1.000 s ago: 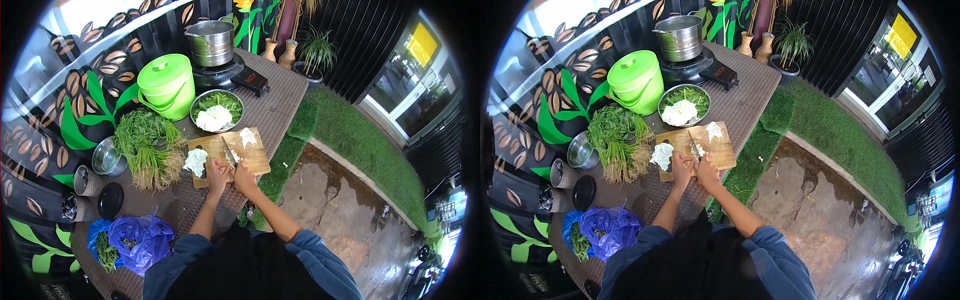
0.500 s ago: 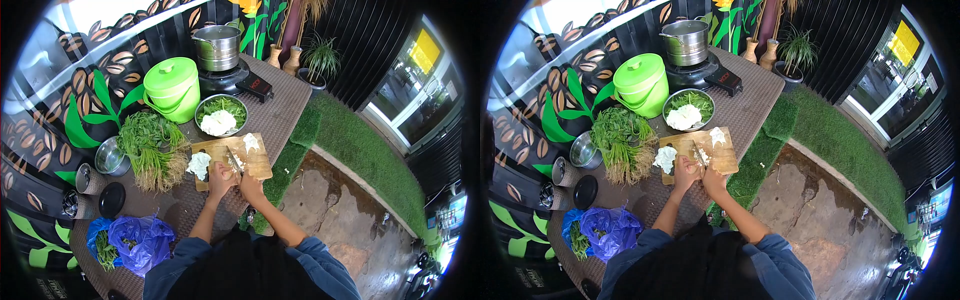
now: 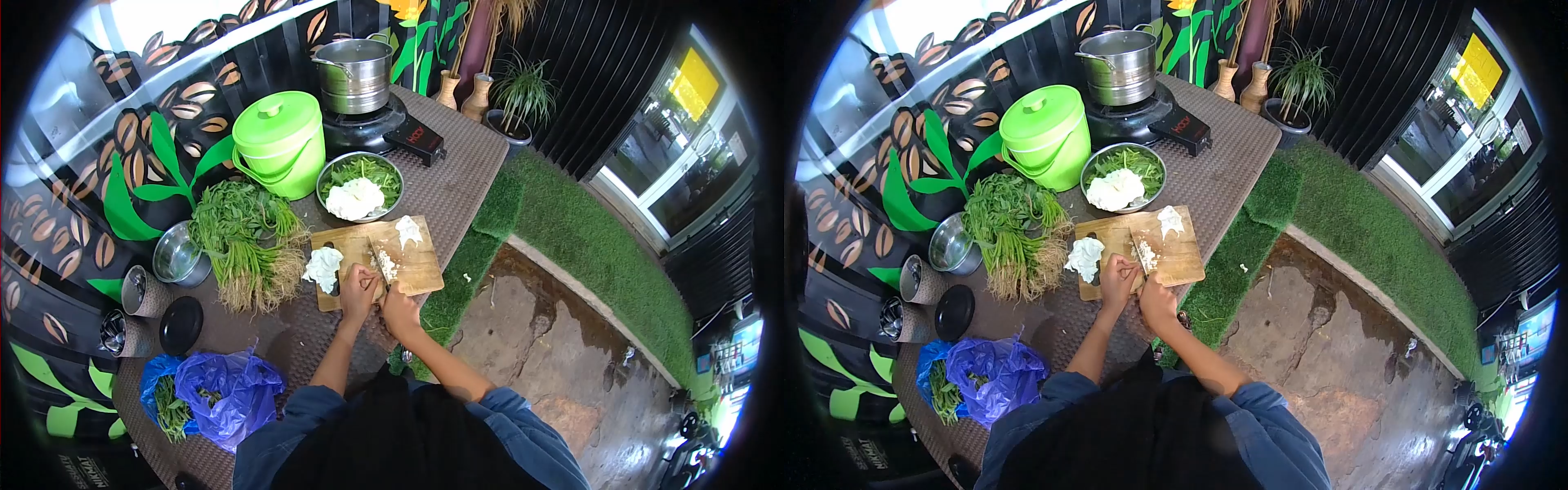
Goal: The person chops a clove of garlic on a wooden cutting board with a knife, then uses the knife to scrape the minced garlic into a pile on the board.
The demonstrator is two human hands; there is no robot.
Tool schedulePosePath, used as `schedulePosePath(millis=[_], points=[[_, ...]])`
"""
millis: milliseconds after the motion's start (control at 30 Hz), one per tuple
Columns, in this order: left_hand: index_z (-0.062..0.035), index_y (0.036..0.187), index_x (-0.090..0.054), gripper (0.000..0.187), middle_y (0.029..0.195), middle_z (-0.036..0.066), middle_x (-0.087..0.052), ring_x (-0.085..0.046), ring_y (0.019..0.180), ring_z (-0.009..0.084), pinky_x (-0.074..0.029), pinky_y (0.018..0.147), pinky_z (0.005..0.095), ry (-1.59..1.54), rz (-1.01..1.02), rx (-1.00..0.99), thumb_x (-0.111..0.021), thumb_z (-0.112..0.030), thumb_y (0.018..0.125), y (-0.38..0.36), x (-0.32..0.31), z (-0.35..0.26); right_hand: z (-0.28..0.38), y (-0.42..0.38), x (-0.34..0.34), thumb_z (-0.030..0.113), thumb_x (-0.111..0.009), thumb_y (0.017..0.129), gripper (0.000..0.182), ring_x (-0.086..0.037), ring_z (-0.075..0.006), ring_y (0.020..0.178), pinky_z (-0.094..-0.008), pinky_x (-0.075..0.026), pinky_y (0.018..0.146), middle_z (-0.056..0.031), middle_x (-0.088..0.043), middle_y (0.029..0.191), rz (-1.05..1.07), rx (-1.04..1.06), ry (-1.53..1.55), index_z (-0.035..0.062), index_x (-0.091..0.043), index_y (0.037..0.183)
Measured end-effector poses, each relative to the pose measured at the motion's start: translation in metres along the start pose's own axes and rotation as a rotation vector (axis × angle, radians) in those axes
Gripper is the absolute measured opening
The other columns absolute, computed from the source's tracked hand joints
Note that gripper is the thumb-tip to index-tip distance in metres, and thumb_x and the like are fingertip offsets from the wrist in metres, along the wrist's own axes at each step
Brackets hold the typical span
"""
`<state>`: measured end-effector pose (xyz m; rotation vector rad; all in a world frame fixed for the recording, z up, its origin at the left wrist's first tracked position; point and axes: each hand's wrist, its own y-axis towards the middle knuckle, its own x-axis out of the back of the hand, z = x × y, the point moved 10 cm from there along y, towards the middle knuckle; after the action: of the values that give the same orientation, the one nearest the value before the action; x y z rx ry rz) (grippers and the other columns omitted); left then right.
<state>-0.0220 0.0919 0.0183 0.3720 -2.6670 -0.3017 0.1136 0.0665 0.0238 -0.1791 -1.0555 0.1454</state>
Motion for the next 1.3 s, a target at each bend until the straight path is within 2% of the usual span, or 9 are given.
schedulePosePath(millis=[67, 300, 400, 500, 667, 867, 967, 1067, 1300], points=[[-0.0049, 0.088, -0.048, 0.026, 0.076, 0.005, -0.066, -0.049, 0.059, 0.0137, -0.041, 0.057, 0.0287, -0.025, -0.008, 0.01, -0.072, -0.01, 0.08, -0.001, 0.002, 0.0, 0.002, 0.009, 0.0, 0.033, -0.052, 0.089, 0.042, -0.066, -0.0431, 0.084, -0.0481, -0.055, 0.074, -0.0294, -0.065, 0.087, -0.036, 0.031, 0.019, -0.0044, -0.045, 0.107], [-0.0051, 0.087, -0.048, 0.026, 0.075, 0.004, -0.064, -0.05, 0.059, 0.0134, -0.041, 0.057, 0.027, -0.053, -0.007, 0.02, -0.073, -0.01, 0.079, -0.001, 0.003, 0.001, 0.002, 0.006, -0.004, 0.033, -0.052, 0.09, 0.042, -0.065, -0.0439, 0.085, -0.049, -0.054, 0.074, -0.0299, -0.064, 0.087, 0.0, 0.027, 0.02, -0.0048, -0.045, 0.107], [-0.0047, 0.087, -0.049, 0.025, 0.078, 0.005, -0.064, -0.054, 0.061, 0.0143, -0.041, 0.058, 0.027, -0.046, 0.008, 0.013, -0.072, -0.008, 0.079, 0.001, -0.003, 0.012, -0.001, 0.012, -0.005, 0.036, -0.05, 0.091, 0.045, -0.065, -0.0438, 0.087, -0.0491, -0.053, 0.076, -0.0306, -0.064, 0.09, -0.018, -0.007, 0.057, -0.0053, -0.045, 0.108], [-0.0042, 0.088, -0.049, 0.025, 0.078, 0.006, -0.063, -0.058, 0.064, 0.0148, -0.042, 0.059, 0.0271, -0.173, 0.031, -0.019, -0.072, -0.006, 0.079, 0.001, -0.007, 0.013, -0.001, 0.026, 0.0, 0.04, -0.049, 0.093, 0.048, -0.064, -0.0441, 0.09, -0.0494, -0.053, 0.077, -0.0307, -0.064, 0.093, 0.079, 0.024, 0.056, -0.0055, -0.044, 0.109], [-0.0023, 0.084, -0.051, 0.023, 0.081, 0.007, -0.064, -0.063, 0.07, 0.0162, -0.044, 0.059, 0.0274, -0.237, 0.004, 0.017, -0.073, -0.002, 0.076, 0.0, -0.006, 0.02, 0.001, 0.012, -0.011, 0.039, -0.048, 0.093, 0.047, -0.064, -0.0444, 0.089, -0.0496, -0.053, 0.076, -0.0296, -0.064, 0.091, 0.017, -0.001, 0.048, -0.0053, -0.045, 0.107], [-0.0005, 0.084, -0.051, 0.022, 0.083, 0.01, -0.061, -0.066, 0.074, 0.0207, -0.047, 0.061, 0.0296, -0.096, -0.017, -0.104, -0.072, -0.001, 0.076, 0.001, 0.004, -0.003, 0.001, 0.018, -0.011, 0.038, -0.049, 0.092, 0.047, -0.065, -0.0444, 0.085, -0.0498, -0.054, 0.073, -0.0305, -0.064, 0.089, 0.001, 0.061, 0.049, -0.005, -0.043, 0.11], [-0.0006, 0.087, -0.051, 0.023, 0.084, 0.011, -0.06, -0.067, 0.076, 0.0225, -0.048, 0.064, 0.032, -0.038, -0.021, -0.143, -0.072, -0.002, 0.077, -0.002, 0.013, -0.025, 0.007, 0.001, -0.008, 0.037, -0.049, 0.093, 0.047, -0.066, -0.0431, 0.084, -0.0496, -0.053, 0.074, -0.0296, -0.065, 0.088, -0.021, -0.006, 0.004, -0.006, -0.042, 0.112], [-0.0012, 0.089, -0.05, 0.024, 0.085, 0.011, -0.06, -0.067, 0.078, 0.0226, -0.048, 0.066, 0.033, -0.067, 0.014, -0.07, -0.071, -0.003, 0.078, -0.002, 0.011, -0.016, 0.005, 0.015, -0.012, 0.038, -0.05, 0.092, 0.047, -0.066, -0.0428, 0.085, -0.0497, -0.053, 0.076, -0.0297, -0.065, 0.088, -0.023, 0.029, 0.015, -0.0049, -0.042, 0.111], [-0.0011, 0.089, -0.05, 0.025, 0.084, 0.01, -0.06, -0.067, 0.08, 0.0225, -0.048, 0.069, 0.0326, -0.143, 0.0, -0.087, -0.071, -0.001, 0.077, 0.001, 0.009, -0.014, -0.001, 0.012, -0.011, 0.038, -0.049, 0.092, 0.046, -0.066, -0.042, 0.085, -0.0491, -0.053, 0.076, -0.0294, -0.065, 0.089, -0.029, 0.008, 0.005, -0.0044, -0.045, 0.108]])
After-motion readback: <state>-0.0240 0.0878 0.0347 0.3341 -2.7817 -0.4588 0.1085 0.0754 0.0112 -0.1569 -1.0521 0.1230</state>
